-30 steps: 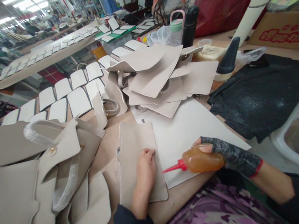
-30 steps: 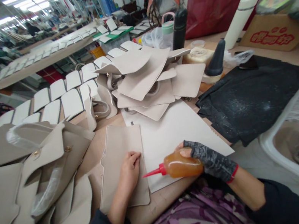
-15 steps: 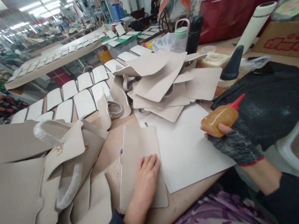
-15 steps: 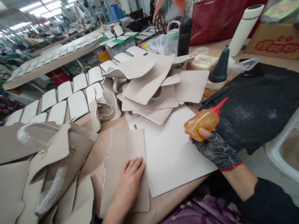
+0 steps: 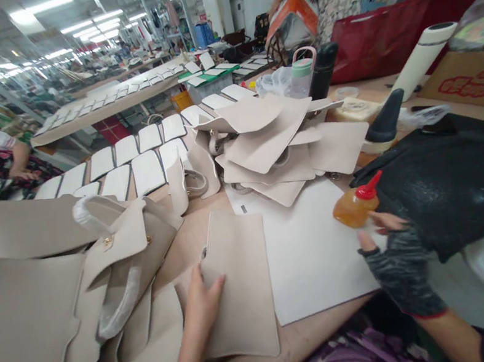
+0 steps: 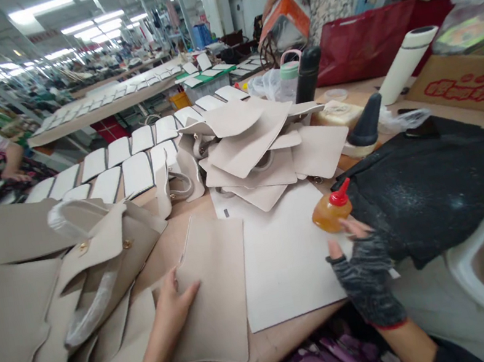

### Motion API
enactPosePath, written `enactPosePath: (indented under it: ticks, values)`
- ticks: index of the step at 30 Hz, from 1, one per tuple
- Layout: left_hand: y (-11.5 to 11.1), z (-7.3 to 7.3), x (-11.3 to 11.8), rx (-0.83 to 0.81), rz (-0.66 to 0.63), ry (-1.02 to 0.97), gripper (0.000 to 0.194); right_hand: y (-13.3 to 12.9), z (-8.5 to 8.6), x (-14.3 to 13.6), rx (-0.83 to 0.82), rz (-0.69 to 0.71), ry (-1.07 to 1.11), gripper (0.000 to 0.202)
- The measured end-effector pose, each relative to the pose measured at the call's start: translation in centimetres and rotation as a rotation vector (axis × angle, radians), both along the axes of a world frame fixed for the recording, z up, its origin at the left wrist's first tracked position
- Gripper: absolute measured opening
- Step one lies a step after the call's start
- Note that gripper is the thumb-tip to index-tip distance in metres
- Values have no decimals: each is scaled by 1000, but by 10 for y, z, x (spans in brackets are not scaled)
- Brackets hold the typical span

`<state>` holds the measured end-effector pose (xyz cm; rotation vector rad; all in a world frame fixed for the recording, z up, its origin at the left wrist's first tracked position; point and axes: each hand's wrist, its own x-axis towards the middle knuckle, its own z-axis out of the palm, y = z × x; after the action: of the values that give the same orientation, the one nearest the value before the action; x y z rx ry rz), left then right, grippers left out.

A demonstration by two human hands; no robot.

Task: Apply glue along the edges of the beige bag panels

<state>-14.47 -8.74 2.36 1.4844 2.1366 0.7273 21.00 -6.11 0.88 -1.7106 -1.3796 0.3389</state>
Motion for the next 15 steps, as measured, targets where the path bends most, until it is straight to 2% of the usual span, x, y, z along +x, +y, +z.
enactPosePath:
  ticks: [2, 3, 4, 6, 8, 10, 12, 15]
  values:
    - [-1, 7, 3, 2, -26, -146, 39, -11, -6, -36, -172, 248, 150, 32]
    - [-2, 12, 7, 33, -35, -189, 36, -13, -8, -55, -269, 375, 242, 34]
    - [-5, 18, 11, 66, -47, -227, 34, -13, -10, -73, -341, 437, 307, 42]
    - [-13, 32, 19, 114, -58, -303, 33, -9, -9, -104, -410, 450, 409, 53]
    - [-22, 43, 25, 156, -31, -319, 35, -3, 0, -126, -422, 513, 502, 52]
    - [-29, 47, 26, 208, 34, -205, 37, -2, 14, -140, -369, 594, 505, 44]
    - [-35, 46, 27, 242, 94, 25, 37, -5, 27, -150, -275, 610, 386, 44]
    - [-39, 36, 32, 254, 76, 347, 39, -10, 35, -162, -203, 654, 186, 53]
